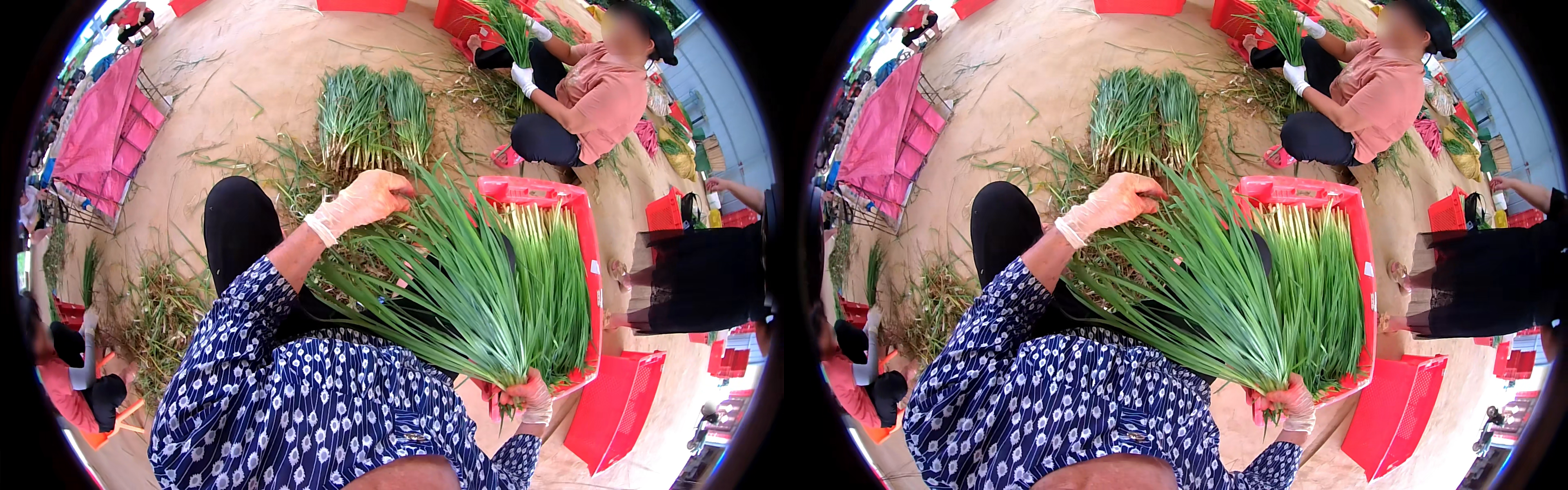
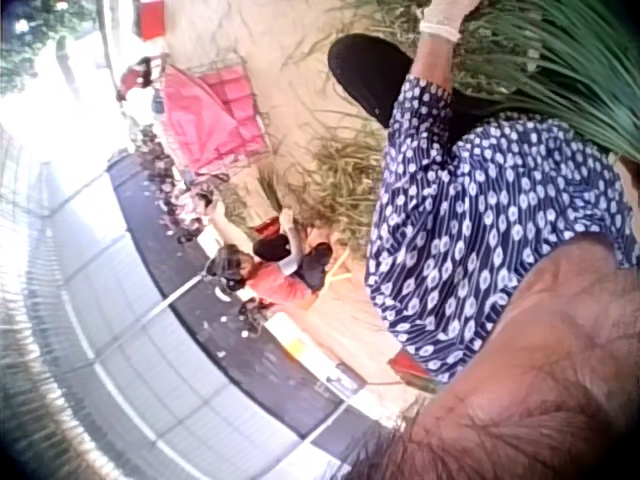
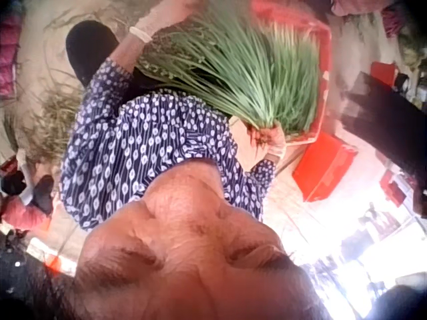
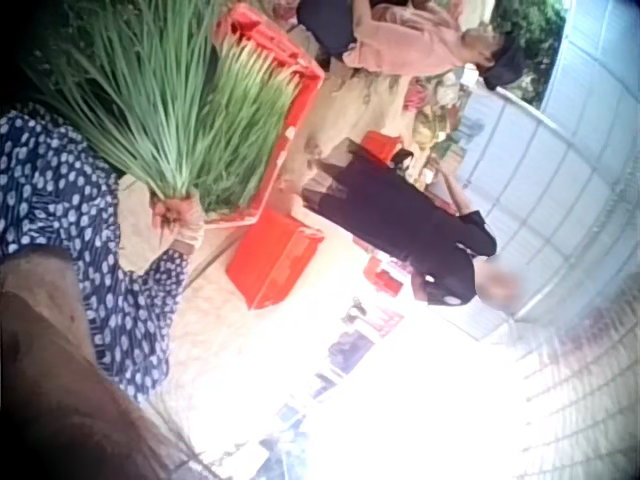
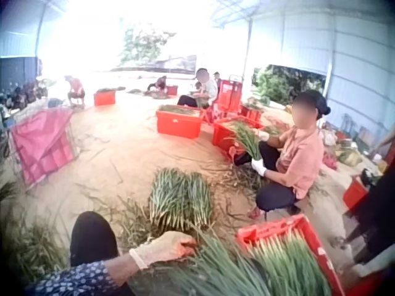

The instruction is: The person sorts green onions by hand while sitting on the floor, removing dried leaves and debris before placing the cleaned bunches into a red plastic crate.

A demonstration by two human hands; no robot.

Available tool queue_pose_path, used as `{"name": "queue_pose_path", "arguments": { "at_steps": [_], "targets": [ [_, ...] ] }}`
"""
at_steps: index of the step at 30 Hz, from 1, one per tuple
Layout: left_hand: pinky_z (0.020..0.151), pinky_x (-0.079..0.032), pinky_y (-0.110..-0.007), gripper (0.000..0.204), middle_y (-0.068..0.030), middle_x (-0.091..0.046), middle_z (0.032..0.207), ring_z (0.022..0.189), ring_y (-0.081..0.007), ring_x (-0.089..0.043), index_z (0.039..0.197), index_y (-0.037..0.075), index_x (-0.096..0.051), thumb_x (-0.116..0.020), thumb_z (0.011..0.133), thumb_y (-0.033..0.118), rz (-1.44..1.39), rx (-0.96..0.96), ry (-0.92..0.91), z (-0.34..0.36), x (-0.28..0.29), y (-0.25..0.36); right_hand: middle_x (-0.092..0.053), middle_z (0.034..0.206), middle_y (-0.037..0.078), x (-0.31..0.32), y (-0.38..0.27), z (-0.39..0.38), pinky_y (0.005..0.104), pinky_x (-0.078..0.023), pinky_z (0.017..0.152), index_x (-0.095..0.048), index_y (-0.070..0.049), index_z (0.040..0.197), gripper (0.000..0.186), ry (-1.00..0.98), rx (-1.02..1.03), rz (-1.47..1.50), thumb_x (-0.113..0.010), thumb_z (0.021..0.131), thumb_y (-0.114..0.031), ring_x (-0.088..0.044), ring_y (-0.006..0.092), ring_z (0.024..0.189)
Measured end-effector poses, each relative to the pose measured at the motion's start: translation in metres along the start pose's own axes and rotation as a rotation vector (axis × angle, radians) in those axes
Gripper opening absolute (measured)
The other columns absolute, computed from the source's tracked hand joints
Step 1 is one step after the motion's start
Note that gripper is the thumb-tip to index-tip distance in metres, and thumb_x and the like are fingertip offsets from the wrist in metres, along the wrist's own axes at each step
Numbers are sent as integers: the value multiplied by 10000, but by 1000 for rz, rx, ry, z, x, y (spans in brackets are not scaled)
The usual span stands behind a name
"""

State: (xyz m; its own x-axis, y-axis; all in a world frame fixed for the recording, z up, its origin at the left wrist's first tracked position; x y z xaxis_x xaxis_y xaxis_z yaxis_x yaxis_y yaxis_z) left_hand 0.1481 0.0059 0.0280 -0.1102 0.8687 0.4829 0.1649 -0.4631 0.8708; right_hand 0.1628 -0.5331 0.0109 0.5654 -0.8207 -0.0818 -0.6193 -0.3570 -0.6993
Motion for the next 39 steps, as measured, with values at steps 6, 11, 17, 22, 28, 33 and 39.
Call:
{"name": "queue_pose_path", "arguments": {
  "at_steps": [6, 11, 17, 22, 28, 33, 39],
  "targets": [
    [684, -486, -296, 201, -70, -682, 806, 744, -132, -596, 1027, 9, -725, -695, 831, 43, -125, 76, 74, 4, -16, -4, -736, 892, 173, 5, 0, 1, 277, -552, 506, -625, 71, 1142, 506, -10, 13, -20, -707, 643, 47, -697, 215, 594],
    [610, -480, -285, 120, -40, -684, 774, 702, -124, -594, 924, 1, -732, -714, 828, 70, -103, -43, 252, 12, -11, -37, -737, 902, 173, 11, 8, 3, 277, -556, 507, -618, 68, 1155, 512, 15, 12, -48, -706, 652, 49, -701, 220, 594],
    [649, -473, -232, 217, -8, -615, 810, 725, -77, -552, 1055, 39, -710, -654, 857, -30, -744, 9, 572, 20, 53, -112, -717, 852, 208, 12, 1, 5, 354, -586, 524, -610, 73, 1057, 409, -13, 9, -48, -736, 668, 75, -698, 269, 587],
    [761, -491, -284, 450, -67, -619, 888, 786, -150, -565, 1280, 148, -644, -616, 873, -42, 143, -117, 484, -1, 37, -17, -712, 844, 195, 12, 13, 5, 365, -594, 523, -604, 75, 1078, 451, -1, -19, -1, -744, 649, 83, -700, 274, 591],
    [766, -539, -417, 209, -155, -689, 910, 875, -367, -659, 1055, 61, -681, -571, 887, 4, 453, -272, 361, 17, 14, -37, -705, 832, 186, 8, -1, -2, 370, -601, 525, -590, 69, 1132, 511, 30, 7, 29, -735, 642, 104, -700, 273, 589],
    [453, -430, -257, 194, -57, -667, 741, 474, -91, -507, 849, -16, -677, -546, 959, 76, -683, -28, 458, 9, 38, -17, -727, 842, 158, 9, 9, -1, 284, -539, 499, -622, 65, 1133, 485, 14, 17, -39, -705, 656, 74, -690, 218, 580],
    [617, -511, -280, 119, -55, -682, 720, 655, -135, -631, 910, 8, -743, -717, 877, 120, 74, -103, 243, -7, 42, 23, -729, 844, 153, 7, 4, 3, 291, -532, 494, -621, 63, 1141, 506, -7, -23, -70, -706, 643, 81, -697, 219, 593]
  ]
}}
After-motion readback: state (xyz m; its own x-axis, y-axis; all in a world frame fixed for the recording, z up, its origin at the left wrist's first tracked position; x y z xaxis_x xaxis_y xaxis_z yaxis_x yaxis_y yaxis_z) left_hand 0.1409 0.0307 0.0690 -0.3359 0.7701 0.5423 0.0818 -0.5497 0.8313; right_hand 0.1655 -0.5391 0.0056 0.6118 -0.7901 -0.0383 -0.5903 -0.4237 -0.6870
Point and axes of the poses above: each hand's wrist, its own z-axis towards the middle knuckle, its own x-axis out of the back of the hand, y = z × x, the point moved 1 cm from there along z, towards the middle knuckle
